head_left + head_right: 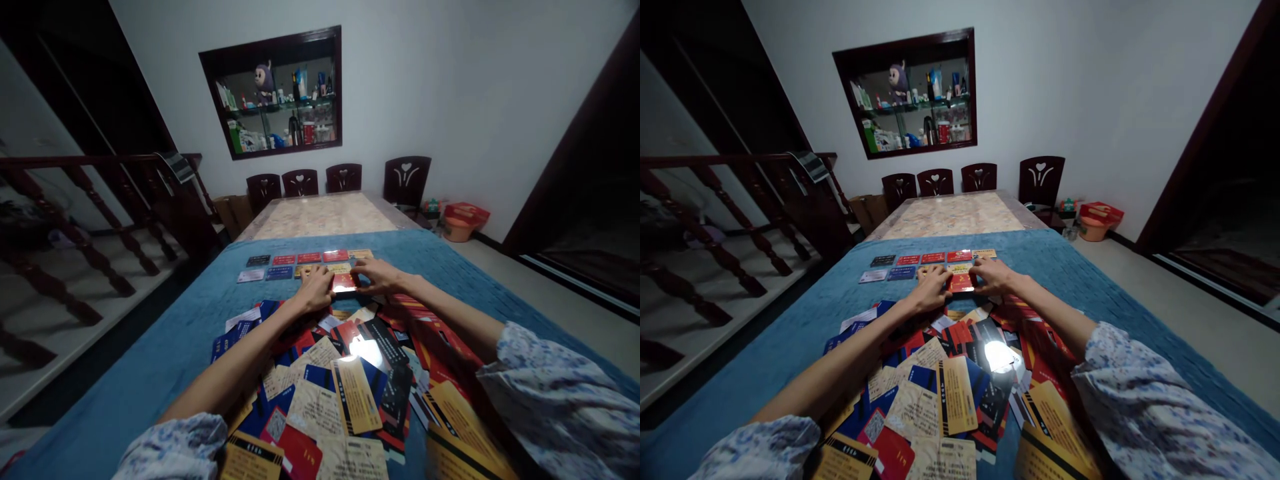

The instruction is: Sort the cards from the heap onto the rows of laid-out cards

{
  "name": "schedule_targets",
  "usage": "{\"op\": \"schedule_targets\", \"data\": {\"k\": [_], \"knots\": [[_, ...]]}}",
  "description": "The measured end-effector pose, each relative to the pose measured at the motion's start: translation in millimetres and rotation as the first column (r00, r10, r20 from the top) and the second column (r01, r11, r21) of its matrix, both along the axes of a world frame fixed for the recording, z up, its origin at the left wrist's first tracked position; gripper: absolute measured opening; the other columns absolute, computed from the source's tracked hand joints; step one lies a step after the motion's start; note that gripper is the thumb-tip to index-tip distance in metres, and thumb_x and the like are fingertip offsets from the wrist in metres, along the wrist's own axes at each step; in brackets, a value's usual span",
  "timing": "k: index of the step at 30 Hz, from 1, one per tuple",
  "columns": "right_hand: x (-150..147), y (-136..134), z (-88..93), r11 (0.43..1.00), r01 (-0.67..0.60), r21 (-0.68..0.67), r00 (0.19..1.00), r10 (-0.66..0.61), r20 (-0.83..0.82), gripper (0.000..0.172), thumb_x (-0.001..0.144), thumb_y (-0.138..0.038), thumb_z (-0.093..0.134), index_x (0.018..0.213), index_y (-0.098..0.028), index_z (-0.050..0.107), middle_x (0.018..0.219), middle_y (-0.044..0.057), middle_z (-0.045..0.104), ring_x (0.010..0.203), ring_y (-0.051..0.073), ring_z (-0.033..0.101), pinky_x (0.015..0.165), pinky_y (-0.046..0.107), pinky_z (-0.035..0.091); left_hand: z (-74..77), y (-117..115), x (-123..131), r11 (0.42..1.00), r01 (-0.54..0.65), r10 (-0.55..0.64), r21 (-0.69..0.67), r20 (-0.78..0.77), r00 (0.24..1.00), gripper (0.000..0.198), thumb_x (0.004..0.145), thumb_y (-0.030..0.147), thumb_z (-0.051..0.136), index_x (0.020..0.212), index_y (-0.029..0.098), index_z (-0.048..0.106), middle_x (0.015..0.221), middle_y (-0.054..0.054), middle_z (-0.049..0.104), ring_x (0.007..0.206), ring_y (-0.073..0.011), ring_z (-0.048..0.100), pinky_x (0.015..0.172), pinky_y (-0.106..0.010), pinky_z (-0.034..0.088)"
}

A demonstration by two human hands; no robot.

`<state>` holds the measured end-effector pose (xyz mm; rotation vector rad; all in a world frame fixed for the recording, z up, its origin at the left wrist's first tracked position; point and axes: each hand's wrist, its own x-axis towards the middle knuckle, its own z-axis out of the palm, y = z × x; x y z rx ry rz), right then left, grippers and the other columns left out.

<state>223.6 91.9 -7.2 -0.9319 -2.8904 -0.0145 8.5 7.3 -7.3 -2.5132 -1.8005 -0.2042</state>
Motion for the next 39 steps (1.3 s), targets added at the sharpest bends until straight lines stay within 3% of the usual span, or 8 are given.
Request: {"op": "schedule_targets", "data": {"k": [9, 17, 26, 32, 39], "knots": [[27, 14, 1.6, 0.998, 0.059, -0.025, 0.998, -0.058, 0.016, 0.028, 0.082, -0.040, 0.067, 0.103, -0.020, 0.068, 0.113, 0.013, 0.061, 0.105, 0.029, 0.054, 0.078, 0.032, 0.043, 3.3, 22, 28, 1.000, 0.020, -0.020, -0.013, -0.007, 1.000, 0.030, 0.084, 0.023, 0.060, 0.114, 0.020, 0.058, 0.127, -0.011, 0.057, 0.124, -0.0305, 0.042, 0.101, -0.052, 0.035], [44, 30, 3.6, 0.992, 0.124, 0.003, 0.990, -0.124, 0.070, 0.026, 0.084, -0.040, 0.065, 0.099, -0.020, 0.069, 0.106, 0.012, 0.061, 0.102, 0.027, 0.055, 0.078, 0.030, 0.043, -1.3, 51, 50, 1.000, 0.013, -0.013, -0.008, -0.028, 1.000, 0.034, 0.086, 0.025, 0.056, 0.119, 0.021, 0.058, 0.134, -0.012, 0.054, 0.130, -0.0334, 0.037, 0.105, -0.061, 0.032], [54, 54, 1.5, 0.973, 0.229, -0.029, 0.966, -0.224, 0.127, 0.025, 0.083, -0.037, 0.066, 0.099, -0.019, 0.070, 0.105, 0.013, 0.062, 0.102, 0.028, 0.058, 0.079, 0.030, 0.045, -5.8, 81, 76, 0.999, -0.033, 0.031, -0.035, -0.044, 0.999, 0.032, 0.085, 0.024, 0.054, 0.116, 0.020, 0.060, 0.138, -0.013, 0.051, 0.131, -0.0332, 0.035, 0.105, -0.059, 0.034], [51, 65, -3.0, 0.963, 0.268, -0.029, 0.952, -0.260, 0.161, 0.026, 0.083, -0.036, 0.066, 0.102, -0.019, 0.070, 0.104, 0.012, 0.065, 0.100, 0.026, 0.060, 0.082, 0.028, 0.046, -4.2, 91, 82, 0.996, -0.057, 0.053, -0.065, -0.072, 0.996, 0.034, 0.082, 0.022, 0.055, 0.115, 0.019, 0.062, 0.138, -0.015, 0.053, 0.131, -0.0330, 0.036, 0.106, -0.059, 0.033], [49, 80, -5.3, 0.971, 0.234, -0.058, 0.958, -0.219, 0.187, 0.031, 0.081, -0.033, 0.064, 0.106, -0.018, 0.072, 0.103, 0.011, 0.069, 0.091, 0.022, 0.064, 0.080, 0.027, 0.048, -3.4, 102, 81, 0.994, -0.037, 0.030, -0.103, -0.077, 0.997, 0.031, 0.079, 0.019, 0.056, 0.108, 0.017, 0.066, 0.132, -0.017, 0.058, 0.130, -0.0350, 0.038, 0.103, -0.063, 0.034]]}}
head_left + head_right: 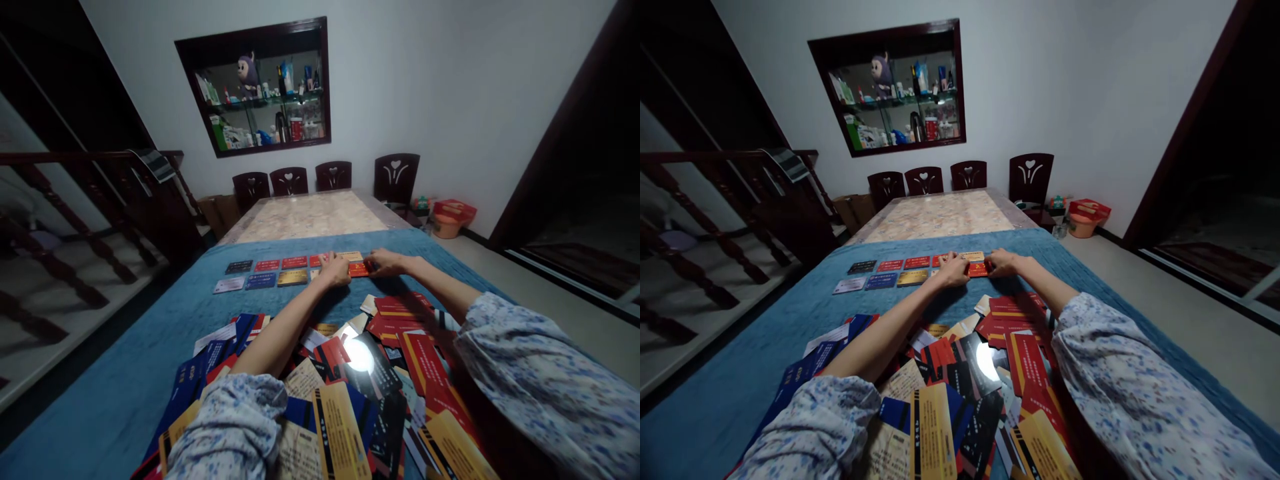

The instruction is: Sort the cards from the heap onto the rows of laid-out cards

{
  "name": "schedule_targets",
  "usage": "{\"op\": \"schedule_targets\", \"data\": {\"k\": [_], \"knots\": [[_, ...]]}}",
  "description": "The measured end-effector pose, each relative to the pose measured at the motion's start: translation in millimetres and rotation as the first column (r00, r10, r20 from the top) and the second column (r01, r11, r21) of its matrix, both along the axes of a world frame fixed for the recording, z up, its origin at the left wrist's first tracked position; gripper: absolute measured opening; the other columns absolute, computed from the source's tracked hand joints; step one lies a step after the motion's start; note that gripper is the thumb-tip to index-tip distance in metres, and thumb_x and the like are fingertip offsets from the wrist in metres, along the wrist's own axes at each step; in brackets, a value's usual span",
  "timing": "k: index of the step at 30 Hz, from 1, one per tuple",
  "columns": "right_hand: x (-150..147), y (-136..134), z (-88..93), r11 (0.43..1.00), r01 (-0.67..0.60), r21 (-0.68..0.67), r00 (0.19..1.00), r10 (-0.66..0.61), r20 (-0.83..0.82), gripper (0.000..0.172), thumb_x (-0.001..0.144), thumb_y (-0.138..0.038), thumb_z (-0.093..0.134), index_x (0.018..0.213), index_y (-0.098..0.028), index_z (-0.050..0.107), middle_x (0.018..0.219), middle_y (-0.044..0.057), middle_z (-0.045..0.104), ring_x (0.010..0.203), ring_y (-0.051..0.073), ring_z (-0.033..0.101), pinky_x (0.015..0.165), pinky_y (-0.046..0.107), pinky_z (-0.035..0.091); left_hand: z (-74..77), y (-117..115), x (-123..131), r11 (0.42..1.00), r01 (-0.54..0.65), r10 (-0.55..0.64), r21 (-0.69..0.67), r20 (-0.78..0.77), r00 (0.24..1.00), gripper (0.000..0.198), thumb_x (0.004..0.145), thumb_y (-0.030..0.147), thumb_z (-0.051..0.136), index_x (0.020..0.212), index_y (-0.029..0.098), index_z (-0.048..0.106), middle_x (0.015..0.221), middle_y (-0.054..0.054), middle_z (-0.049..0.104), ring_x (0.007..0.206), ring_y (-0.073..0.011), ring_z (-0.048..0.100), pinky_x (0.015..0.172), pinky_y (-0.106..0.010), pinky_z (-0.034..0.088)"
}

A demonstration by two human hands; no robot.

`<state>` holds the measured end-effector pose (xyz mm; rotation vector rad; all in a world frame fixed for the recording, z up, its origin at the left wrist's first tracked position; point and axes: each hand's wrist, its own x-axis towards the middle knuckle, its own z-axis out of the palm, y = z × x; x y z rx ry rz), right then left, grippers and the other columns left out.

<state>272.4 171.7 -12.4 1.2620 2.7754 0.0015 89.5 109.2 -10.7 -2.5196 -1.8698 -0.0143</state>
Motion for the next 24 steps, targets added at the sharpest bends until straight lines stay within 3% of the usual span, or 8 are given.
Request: {"op": "schedule_targets", "data": {"k": [6, 11, 24], "knots": [[-5, 3, -0.5, 0.998, 0.026, -0.062, 0.999, -0.028, -0.030, 0.026, 0.074, -0.023, 0.065, 0.098, -0.019, 0.074, 0.096, 0.009, 0.072, 0.087, 0.021, 0.066, 0.075, 0.025, 0.049, -1.7, 8, 0, 0.998, -0.043, 0.043, -0.049, -0.012, 0.999, 0.030, 0.078, 0.021, 0.059, 0.107, 0.019, 0.068, 0.135, -0.015, 0.057, 0.132, -0.0365, 0.038, 0.104, -0.064, 0.034], [-9, 3, -0.2, 0.998, 0.040, -0.042, 0.999, -0.040, 0.005, 0.037, 0.073, -0.023, 0.065, 0.109, -0.020, 0.073, 0.100, 0.009, 0.071, 0.088, 0.021, 0.066, 0.075, 0.025, 0.050, -5.6, 12, 0, 0.998, -0.030, 0.029, -0.055, -0.022, 0.999, 0.036, 0.078, 0.022, 0.058, 0.112, 0.016, 0.067, 0.139, -0.019, 0.053, 0.134, -0.0372, 0.038, 0.106, -0.066, 0.033], [-11, 5, -9.3, 0.998, 0.053, -0.017, 0.998, -0.053, 0.018, 0.033, 0.076, -0.017, 0.054, 0.103, -0.019, 0.074, 0.099, 0.012, 0.069, 0.082, 0.020, 0.066, 0.073, 0.026, 0.048, -7.5, -3, 2, 1.000, 0.003, -0.003, -0.016, 0.004, 1.000, 0.043, 0.084, 0.020, 0.054, 0.126, 0.010, 0.059, 0.144, -0.023, 0.045, 0.140, -0.0368, 0.030, 0.115, -0.063, 0.023]]}}
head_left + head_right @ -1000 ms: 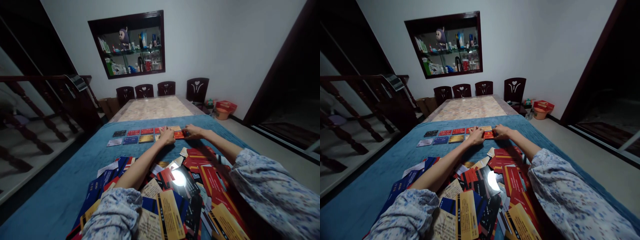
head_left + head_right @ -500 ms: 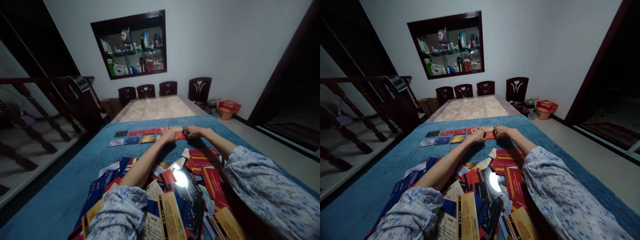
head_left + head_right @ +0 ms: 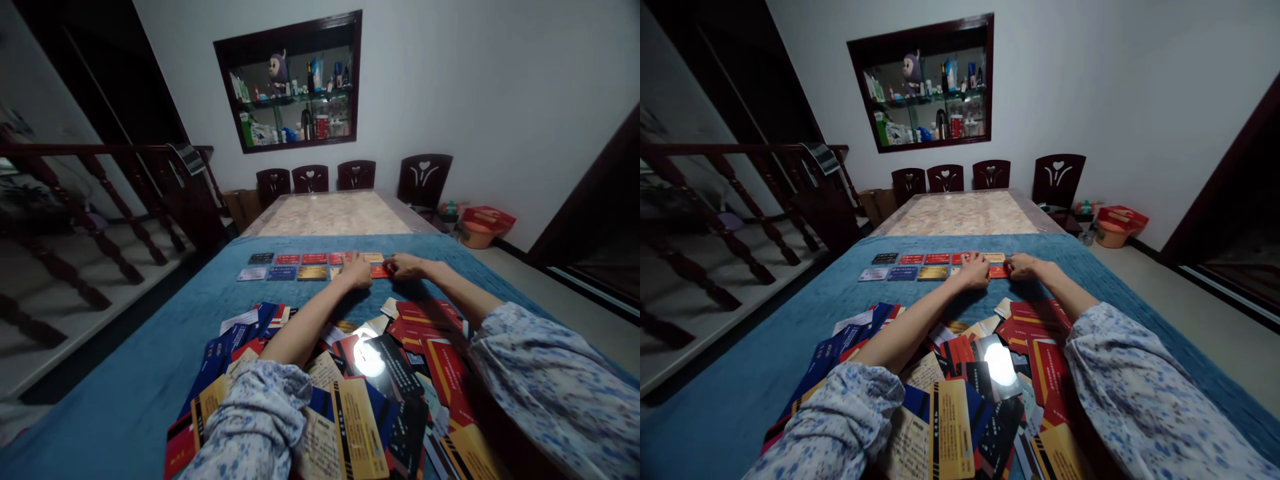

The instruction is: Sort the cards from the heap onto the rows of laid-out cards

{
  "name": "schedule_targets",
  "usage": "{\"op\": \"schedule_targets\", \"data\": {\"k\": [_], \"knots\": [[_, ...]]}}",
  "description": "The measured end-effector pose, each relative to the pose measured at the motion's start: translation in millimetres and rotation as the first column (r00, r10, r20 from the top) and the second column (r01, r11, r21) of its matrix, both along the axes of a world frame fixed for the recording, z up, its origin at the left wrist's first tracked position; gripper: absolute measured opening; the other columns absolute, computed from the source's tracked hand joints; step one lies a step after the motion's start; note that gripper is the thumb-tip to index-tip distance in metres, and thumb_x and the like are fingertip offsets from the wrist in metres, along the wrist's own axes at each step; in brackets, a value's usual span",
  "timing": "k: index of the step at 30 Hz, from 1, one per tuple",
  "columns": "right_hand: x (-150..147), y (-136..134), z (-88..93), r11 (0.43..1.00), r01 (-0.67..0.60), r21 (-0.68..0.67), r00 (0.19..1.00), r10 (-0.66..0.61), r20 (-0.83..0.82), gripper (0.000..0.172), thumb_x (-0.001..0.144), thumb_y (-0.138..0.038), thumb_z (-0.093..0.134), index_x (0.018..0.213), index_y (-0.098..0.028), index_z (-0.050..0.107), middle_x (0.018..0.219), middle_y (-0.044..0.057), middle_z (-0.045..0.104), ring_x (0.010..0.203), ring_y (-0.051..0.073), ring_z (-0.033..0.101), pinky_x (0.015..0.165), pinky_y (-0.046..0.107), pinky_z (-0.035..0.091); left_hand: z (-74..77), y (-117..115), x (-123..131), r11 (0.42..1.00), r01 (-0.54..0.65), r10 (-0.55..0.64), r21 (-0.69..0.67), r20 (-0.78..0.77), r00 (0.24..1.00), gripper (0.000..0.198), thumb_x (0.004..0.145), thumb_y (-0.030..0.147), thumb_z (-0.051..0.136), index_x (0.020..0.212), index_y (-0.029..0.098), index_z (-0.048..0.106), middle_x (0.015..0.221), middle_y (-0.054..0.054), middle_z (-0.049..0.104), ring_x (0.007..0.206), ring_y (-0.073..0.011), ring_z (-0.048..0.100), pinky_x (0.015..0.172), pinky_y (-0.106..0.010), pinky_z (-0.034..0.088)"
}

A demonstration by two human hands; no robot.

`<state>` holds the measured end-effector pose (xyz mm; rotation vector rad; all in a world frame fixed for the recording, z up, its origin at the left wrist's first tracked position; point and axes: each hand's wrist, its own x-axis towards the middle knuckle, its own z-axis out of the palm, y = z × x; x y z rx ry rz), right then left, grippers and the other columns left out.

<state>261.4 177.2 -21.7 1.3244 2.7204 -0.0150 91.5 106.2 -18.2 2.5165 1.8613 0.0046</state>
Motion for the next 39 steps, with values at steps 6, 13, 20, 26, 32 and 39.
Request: {"op": "schedule_targets", "data": {"k": [6, 13, 20, 26, 32, 39], "knots": [[3, 4, -6.6, 1.000, 0.017, 0.006, 1.000, -0.017, -0.016, 0.042, 0.078, -0.022, 0.055, 0.118, -0.019, 0.070, 0.102, 0.012, 0.069, 0.086, 0.021, 0.066, 0.078, 0.027, 0.049, 9.6, -21, -13, 0.994, 0.037, -0.038, 0.102, -0.001, 0.999, 0.043, 0.083, 0.019, 0.057, 0.126, 0.013, 0.057, 0.139, -0.021, 0.049, 0.140, -0.0351, 0.029, 0.114, -0.061, 0.024], [3, -12, 6.4, 0.994, 0.074, 0.082, 0.996, -0.071, -0.046, 0.049, 0.083, -0.037, 0.055, 0.128, -0.019, 0.065, 0.110, 0.016, 0.067, 0.102, 0.031, 0.062, 0.071, 0.034, 0.048, 22.2, -55, -47, 0.985, 0.037, -0.033, 0.170, -0.024, 0.999, 0.040, 0.084, 0.018, 0.055, 0.125, 0.018, 0.057, 0.138, -0.017, 0.050, 0.140, -0.0342, 0.030, 0.110, -0.060, 0.027], [-14, -29, 26.1, 0.988, -0.052, 0.142, 0.996, 0.063, -0.069, 0.034, 0.078, -0.024, 0.056, 0.108, -0.021, 0.071, 0.103, 0.011, 0.068, 0.092, 0.024, 0.062, 0.064, 0.028, 0.039, 31.0, -95, -86, 0.981, -0.018, 0.022, 0.194, -0.022, 1.000, 0.036, 0.086, 0.019, 0.055, 0.122, 0.022, 0.060, 0.137, -0.014, 0.051, 0.139, -0.0353, 0.028, 0.110, -0.061, 0.024], [-48, -51, 38.0, 0.971, -0.165, 0.174, 0.973, 0.188, -0.130, 0.024, 0.076, -0.020, 0.055, 0.093, -0.021, 0.071, 0.098, 0.009, 0.069, 0.087, 0.021, 0.060, 0.063, 0.027, 0.035, 34.1, -128, -116, 0.979, -0.066, 0.070, 0.195, -0.015, 0.997, 0.032, 0.087, 0.019, 0.058, 0.118, 0.021, 0.063, 0.134, -0.012, 0.053, 0.139, -0.0336, 0.030, 0.109, -0.059, 0.025], [-90, -81, 43.2, 0.956, -0.238, 0.170, 0.950, 0.265, -0.165, 0.022, 0.076, -0.016, 0.055, 0.089, -0.022, 0.071, 0.099, 0.007, 0.070, 0.091, 0.021, 0.061, 0.066, 0.027, 0.035, 33.9, -165, -147, 0.965, -0.149, 0.147, 0.216, 0.024, 0.989, 0.031, 0.087, 0.020, 0.058, 0.117, 0.023, 0.067, 0.133, -0.012, 0.056, 0.137, -0.0341, 0.032, 0.109, -0.060, 0.025], [-136, -114, 47.4, 0.918, -0.365, 0.153, 0.897, 0.391, -0.206, 0.025, 0.075, -0.012, 0.055, 0.090, -0.021, 0.073, 0.100, 0.007, 0.072, 0.092, 0.021, 0.061, 0.069, 0.027, 0.036, 28.8, -205, -189, 0.930, -0.288, 0.278, 0.228, 0.078, 0.957, 0.027, 0.090, 0.022, 0.053, 0.111, 0.024, 0.069, 0.130, -0.010, 0.060, 0.135, -0.0322, 0.034, 0.109, -0.058, 0.024]]}}
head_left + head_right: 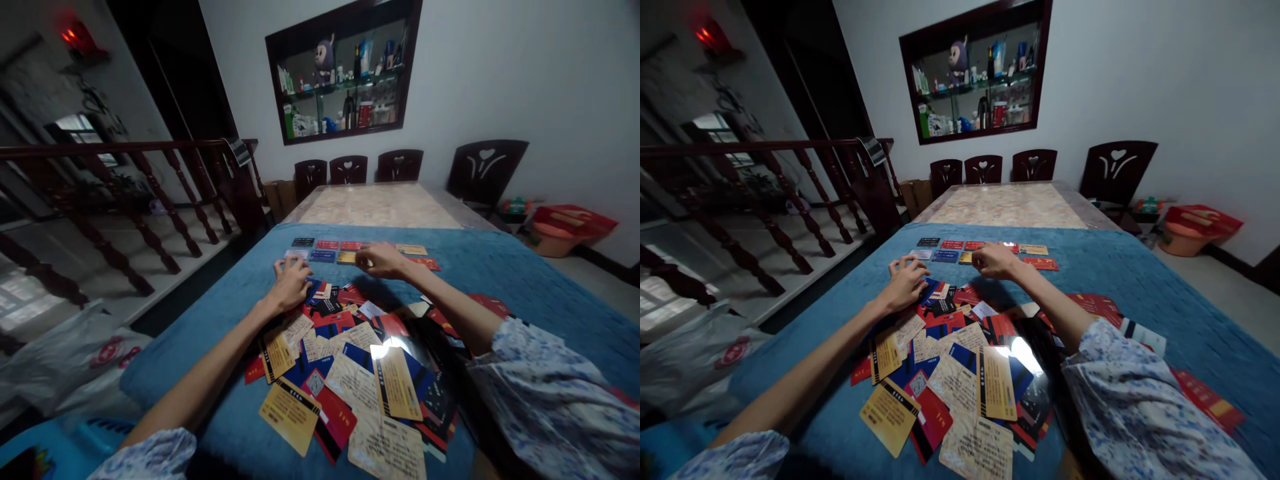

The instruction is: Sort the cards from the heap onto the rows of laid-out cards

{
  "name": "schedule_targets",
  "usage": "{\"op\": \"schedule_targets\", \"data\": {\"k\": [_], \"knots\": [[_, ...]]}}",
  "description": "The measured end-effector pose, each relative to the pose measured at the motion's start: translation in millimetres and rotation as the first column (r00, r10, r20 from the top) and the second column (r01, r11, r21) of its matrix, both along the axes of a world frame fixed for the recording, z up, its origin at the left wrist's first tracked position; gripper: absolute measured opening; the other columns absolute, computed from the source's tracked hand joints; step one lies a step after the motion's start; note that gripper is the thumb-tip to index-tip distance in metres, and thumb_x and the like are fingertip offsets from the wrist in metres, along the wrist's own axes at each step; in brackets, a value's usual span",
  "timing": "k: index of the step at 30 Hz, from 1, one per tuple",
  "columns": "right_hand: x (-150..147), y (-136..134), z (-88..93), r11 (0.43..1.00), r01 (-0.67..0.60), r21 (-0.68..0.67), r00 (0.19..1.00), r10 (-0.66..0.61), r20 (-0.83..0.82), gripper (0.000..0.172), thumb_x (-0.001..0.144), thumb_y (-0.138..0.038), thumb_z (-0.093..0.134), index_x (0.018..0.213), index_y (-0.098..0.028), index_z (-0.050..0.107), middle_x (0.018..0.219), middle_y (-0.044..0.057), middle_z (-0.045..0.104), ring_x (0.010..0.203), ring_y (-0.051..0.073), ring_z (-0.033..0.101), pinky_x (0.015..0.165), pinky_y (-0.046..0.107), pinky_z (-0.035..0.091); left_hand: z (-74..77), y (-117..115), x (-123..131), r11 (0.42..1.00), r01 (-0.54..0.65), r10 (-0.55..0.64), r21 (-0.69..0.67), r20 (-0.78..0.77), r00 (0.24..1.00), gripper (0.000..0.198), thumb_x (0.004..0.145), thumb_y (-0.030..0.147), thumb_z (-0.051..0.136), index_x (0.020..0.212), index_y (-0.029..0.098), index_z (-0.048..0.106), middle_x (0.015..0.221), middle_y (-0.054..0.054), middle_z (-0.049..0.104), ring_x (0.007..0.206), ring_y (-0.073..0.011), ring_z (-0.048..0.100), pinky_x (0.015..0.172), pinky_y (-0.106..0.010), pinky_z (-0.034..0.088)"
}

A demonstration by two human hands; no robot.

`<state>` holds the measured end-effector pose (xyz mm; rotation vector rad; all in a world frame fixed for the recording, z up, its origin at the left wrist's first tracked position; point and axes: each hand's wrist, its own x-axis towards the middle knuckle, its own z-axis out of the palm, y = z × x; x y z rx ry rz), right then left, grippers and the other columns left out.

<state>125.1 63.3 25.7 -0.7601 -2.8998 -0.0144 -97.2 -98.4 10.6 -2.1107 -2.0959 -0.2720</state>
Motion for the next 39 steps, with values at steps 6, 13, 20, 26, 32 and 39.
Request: {"op": "schedule_targets", "data": {"k": [6, 13, 20, 26, 32, 39], "knots": [[-32, -23, 1.2, 0.994, -0.112, -0.011, 0.993, 0.111, -0.036, 0.024, 0.077, -0.012, 0.056, 0.091, -0.019, 0.074, 0.101, 0.007, 0.072, 0.093, 0.021, 0.061, 0.069, 0.026, 0.036, -15.5, -26, -43, 0.994, -0.071, 0.066, 0.078, 0.059, 0.996, 0.026, 0.088, 0.022, 0.055, 0.109, 0.022, 0.070, 0.124, -0.011, 0.064, 0.129, -0.0350, 0.038, 0.105, -0.061, 0.025], [-62, -55, -5.3, 0.968, -0.248, -0.028, 0.968, 0.246, -0.041, 0.018, 0.082, -0.020, 0.062, 0.095, -0.021, 0.074, 0.099, 0.007, 0.071, 0.098, 0.022, 0.057, 0.074, 0.029, 0.034, -27.0, -68, -67, 0.994, -0.095, 0.086, 0.044, 0.172, 0.981, 0.028, 0.086, 0.032, 0.059, 0.111, 0.022, 0.069, 0.123, -0.010, 0.064, 0.126, -0.0353, 0.038, 0.104, -0.060, 0.024], [-91, -90, -16.1, 0.926, -0.377, -0.036, 0.926, 0.376, -0.042, 0.024, 0.082, -0.020, 0.062, 0.102, -0.022, 0.074, 0.112, 0.010, 0.066, 0.106, 0.026, 0.049, 0.077, 0.033, 0.035, -32.0, -107, -78, 0.990, 0.022, 0.012, -0.136, 0.244, 0.970, 0.070, 0.076, 0.065, 0.067, 0.133, 0.026, 0.057, 0.137, -0.010, 0.054, 0.128, -0.0358, 0.036, 0.107, -0.055, 0.029], [-110, -99, -24.0, 0.880, -0.471, -0.065, 0.882, 0.468, -0.053, 0.029, 0.081, -0.023, 0.064, 0.109, -0.022, 0.073, 0.117, 0.011, 0.065, 0.107, 0.027, 0.046, 0.078, 0.035, 0.036, -40.1, -107, -89, 0.989, -0.007, 0.041, -0.148, 0.225, 0.973, 0.076, 0.076, 0.069, 0.066, 0.138, 0.028, 0.052, 0.142, -0.012, 0.048, 0.130, -0.0366, 0.034, 0.106, -0.055, 0.032], [-118, -100, -37.2, 0.872, -0.482, -0.085, 0.874, 0.471, -0.115, 0.032, 0.082, -0.028, 0.067, 0.113, -0.022, 0.072, 0.121, 0.010, 0.064, 0.109, 0.027, 0.046, 0.080, 0.036, 0.038, -41.9, -88, -88, 0.991, -0.052, 0.072, -0.121, 0.167, 0.983, 0.059, 0.085, 0.057, 0.063, 0.135, 0.026, 0.055, 0.141, -0.012, 0.049, 0.131, -0.0353, 0.034, 0.106, -0.057, 0.030], [-120, -99, -50.7, 0.876, -0.473, -0.090, 0.872, 0.451, -0.193, 0.023, 0.089, -0.029, 0.061, 0.106, -0.024, 0.074, 0.114, 0.009, 0.066, 0.104, 0.025, 0.046, 0.080, 0.035, 0.037, -37.5, -64, -83, 0.991, -0.073, 0.083, -0.110, 0.096, 0.992, 0.044, 0.091, 0.047, 0.057, 0.129, 0.024, 0.057, 0.140, -0.012, 0.050, 0.131, -0.0340, 0.034, 0.106, -0.057, 0.028]]}}
